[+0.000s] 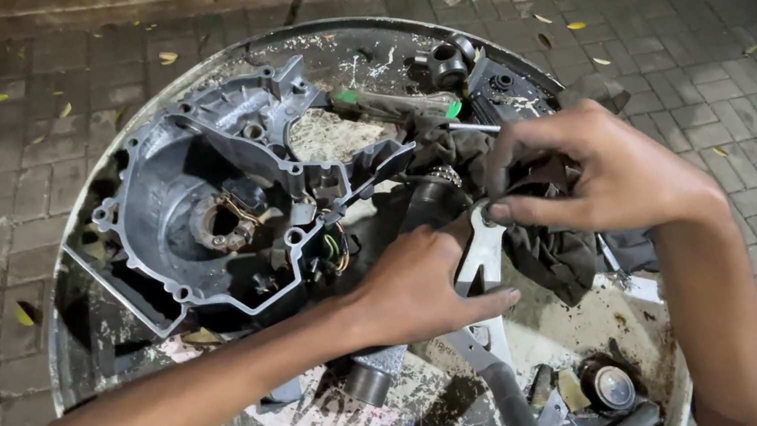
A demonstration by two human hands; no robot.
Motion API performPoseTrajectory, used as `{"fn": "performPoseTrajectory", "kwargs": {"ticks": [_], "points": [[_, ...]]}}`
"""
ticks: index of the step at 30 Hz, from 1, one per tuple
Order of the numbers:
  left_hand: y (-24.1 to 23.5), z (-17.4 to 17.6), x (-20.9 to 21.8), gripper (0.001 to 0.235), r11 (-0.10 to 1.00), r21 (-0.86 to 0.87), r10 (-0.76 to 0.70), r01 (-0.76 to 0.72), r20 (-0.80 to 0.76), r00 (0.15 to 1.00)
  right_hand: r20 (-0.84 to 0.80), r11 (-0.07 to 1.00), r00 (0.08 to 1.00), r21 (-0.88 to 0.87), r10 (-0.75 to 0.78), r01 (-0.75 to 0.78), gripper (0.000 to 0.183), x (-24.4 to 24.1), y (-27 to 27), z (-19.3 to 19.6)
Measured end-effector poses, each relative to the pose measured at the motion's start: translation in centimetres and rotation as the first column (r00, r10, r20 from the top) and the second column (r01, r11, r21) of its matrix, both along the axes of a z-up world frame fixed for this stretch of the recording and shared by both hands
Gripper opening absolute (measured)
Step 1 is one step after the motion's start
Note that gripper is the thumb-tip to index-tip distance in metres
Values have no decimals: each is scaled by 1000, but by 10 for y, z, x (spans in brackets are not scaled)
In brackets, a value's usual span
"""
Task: The person wipes a cylindrical metal part and a metal bracket with a dark cloth over a metal drum containing disassembled engine components. The person rotates the parts to wipe different surfaces and places them back on the drum.
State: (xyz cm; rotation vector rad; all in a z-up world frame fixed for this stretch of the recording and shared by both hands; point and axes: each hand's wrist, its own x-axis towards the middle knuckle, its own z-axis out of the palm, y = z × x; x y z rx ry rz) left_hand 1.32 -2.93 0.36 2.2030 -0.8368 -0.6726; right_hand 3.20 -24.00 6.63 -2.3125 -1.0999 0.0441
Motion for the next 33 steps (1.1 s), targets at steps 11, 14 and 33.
{"fn": "performPoseTrajectory", "kwargs": {"ticks": [11,14,33], "points": [[3,-3,-6,107,964,-220,90,-148,-251,964,142,997,990,-69,-15,25,32,-25,11,6],[-1,-5,-7,101,969,-178,138,-171,-182,974,151,997,985,0,79,-80,23,-27,15,8],[9,-25,-19,35,952,-283,150,-118,92,984,463,930,864,367,-196,15,12,30,-24,-61]]}}
